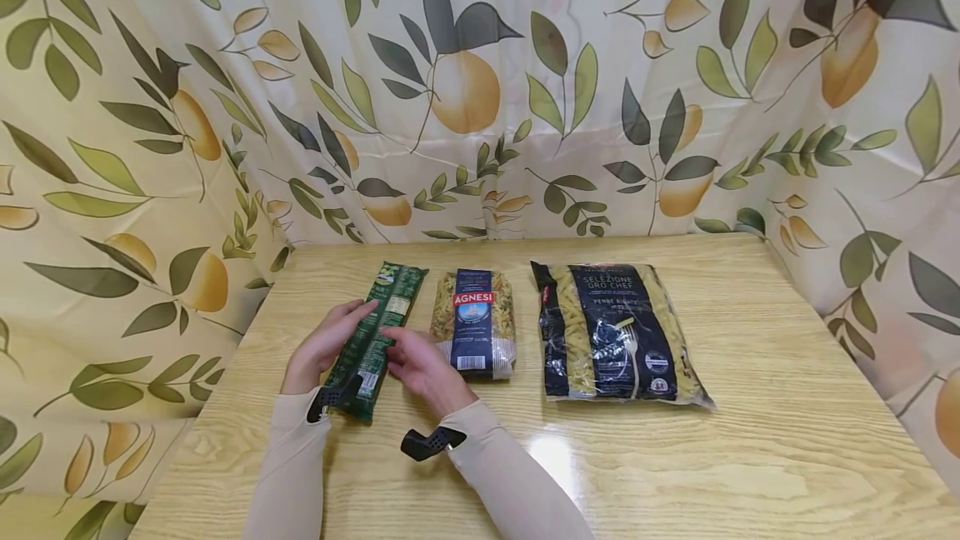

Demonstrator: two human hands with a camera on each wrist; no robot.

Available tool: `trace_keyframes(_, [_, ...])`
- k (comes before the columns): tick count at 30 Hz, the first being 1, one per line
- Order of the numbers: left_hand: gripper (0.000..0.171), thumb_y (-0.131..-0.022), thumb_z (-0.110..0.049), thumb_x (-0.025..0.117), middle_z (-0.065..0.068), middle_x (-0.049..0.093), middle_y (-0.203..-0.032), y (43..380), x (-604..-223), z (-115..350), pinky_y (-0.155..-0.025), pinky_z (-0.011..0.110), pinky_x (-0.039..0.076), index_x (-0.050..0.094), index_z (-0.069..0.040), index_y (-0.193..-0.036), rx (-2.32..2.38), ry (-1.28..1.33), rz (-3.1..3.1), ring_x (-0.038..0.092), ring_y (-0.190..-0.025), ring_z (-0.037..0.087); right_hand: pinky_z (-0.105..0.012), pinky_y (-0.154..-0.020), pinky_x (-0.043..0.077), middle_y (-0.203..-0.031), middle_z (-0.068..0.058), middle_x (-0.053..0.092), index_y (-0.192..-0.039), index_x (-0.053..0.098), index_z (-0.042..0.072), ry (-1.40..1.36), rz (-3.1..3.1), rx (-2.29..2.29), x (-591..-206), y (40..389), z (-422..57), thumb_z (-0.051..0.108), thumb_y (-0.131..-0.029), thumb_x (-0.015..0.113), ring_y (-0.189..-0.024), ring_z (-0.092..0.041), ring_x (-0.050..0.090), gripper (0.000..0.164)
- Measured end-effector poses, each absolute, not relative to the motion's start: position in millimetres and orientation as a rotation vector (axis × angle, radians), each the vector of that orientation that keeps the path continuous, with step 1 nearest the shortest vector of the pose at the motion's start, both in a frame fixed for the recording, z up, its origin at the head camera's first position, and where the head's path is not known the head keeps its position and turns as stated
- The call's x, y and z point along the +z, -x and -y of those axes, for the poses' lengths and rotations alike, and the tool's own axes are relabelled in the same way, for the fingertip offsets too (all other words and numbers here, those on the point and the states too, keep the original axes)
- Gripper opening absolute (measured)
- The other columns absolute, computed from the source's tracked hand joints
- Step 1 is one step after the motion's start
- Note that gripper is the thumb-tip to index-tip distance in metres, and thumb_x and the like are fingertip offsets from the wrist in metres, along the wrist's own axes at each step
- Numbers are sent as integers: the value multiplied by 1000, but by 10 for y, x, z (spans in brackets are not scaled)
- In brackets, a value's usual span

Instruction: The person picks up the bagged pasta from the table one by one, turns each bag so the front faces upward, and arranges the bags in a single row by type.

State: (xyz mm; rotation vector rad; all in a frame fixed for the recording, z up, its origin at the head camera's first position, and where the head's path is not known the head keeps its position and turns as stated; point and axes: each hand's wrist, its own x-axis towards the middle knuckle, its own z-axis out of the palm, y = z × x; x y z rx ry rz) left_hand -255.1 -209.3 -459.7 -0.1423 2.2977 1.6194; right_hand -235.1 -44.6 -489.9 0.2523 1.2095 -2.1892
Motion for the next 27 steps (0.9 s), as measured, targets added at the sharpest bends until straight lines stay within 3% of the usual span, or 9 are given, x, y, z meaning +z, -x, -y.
trace_keyframes(2, [81, -109, -44, 43, 32, 16, -169, 2546, -4593, 2093, -128, 61, 17, 14, 12, -160, 1608, 139, -2309, 14, -158, 46, -52, -130, 20, -172, -27, 7, -158, 26, -4, -236, -1218, -2183, -4902, 2348, 456, 18, -105, 53, -160, -41, 12, 64])
trace_keyframes(5, [82, -109, -46, 43, 32, 16, -169, 2546, -4597, 2098, -128, 61, 16, 14, 12, -160, 1606, 137, -2319, 14, -158, 46, -51, -129, 24, -164, -25, 33, -152, 37, -4, -225, -1230, -2191, -4907, 2339, 469, 17, -105, 54, -157, -37, 26, 54])
trace_keyframes(9, [83, -108, -47, 44, 30, 22, -167, 2544, -4603, 2092, -126, 59, 25, 16, 11, -160, 1633, 136, -2291, 24, -155, 44, -49, -120, 39, -135, -14, 59, -140, 52, -4, -214, -1216, -2219, -4914, 2332, 470, 15, -106, 52, -134, -28, 52, 39])
trace_keyframes(13, [82, -108, -47, 45, 29, 32, -163, 2538, -4600, 2086, -121, 57, 36, 17, 10, -160, 1642, 135, -2262, 38, -148, 42, -47, -109, 47, -131, -13, 60, -146, 46, -4, -180, -1207, -2232, -4921, 2316, 468, 13, -107, 49, -121, -25, 58, 42])
trace_keyframes(19, [84, -108, -49, 44, 29, 21, -168, 2539, -4588, 2111, -126, 58, 26, 15, 9, -161, 1608, 131, -2299, 23, -156, 44, -41, -108, 45, -126, -9, 60, -152, 36, 0, -173, -1190, -2252, -4913, 2288, 495, 7, -105, 50, -119, -20, 58, 50])
trace_keyframes(23, [81, -108, -48, 45, 29, 23, -168, 2541, -4592, 2109, -126, 59, 27, 18, 8, -161, 1583, 119, -2322, 24, -155, 44, -45, -118, 39, -135, -13, 56, -160, 23, -1, -216, -1178, -2267, -4920, 2280, 513, 2, -104, 49, -131, -25, 53, 62])
trace_keyframes(27, [78, -108, -48, 44, 27, 25, -167, 2531, -4595, 2105, -122, 63, 31, 21, 4, -161, 1511, 120, -2358, 29, -153, 46, -55, -127, 27, -156, -25, 37, -164, 3, 0, -245, -1145, -2281, -4922, 2291, 522, -1, -103, 46, -149, -37, 36, 75])
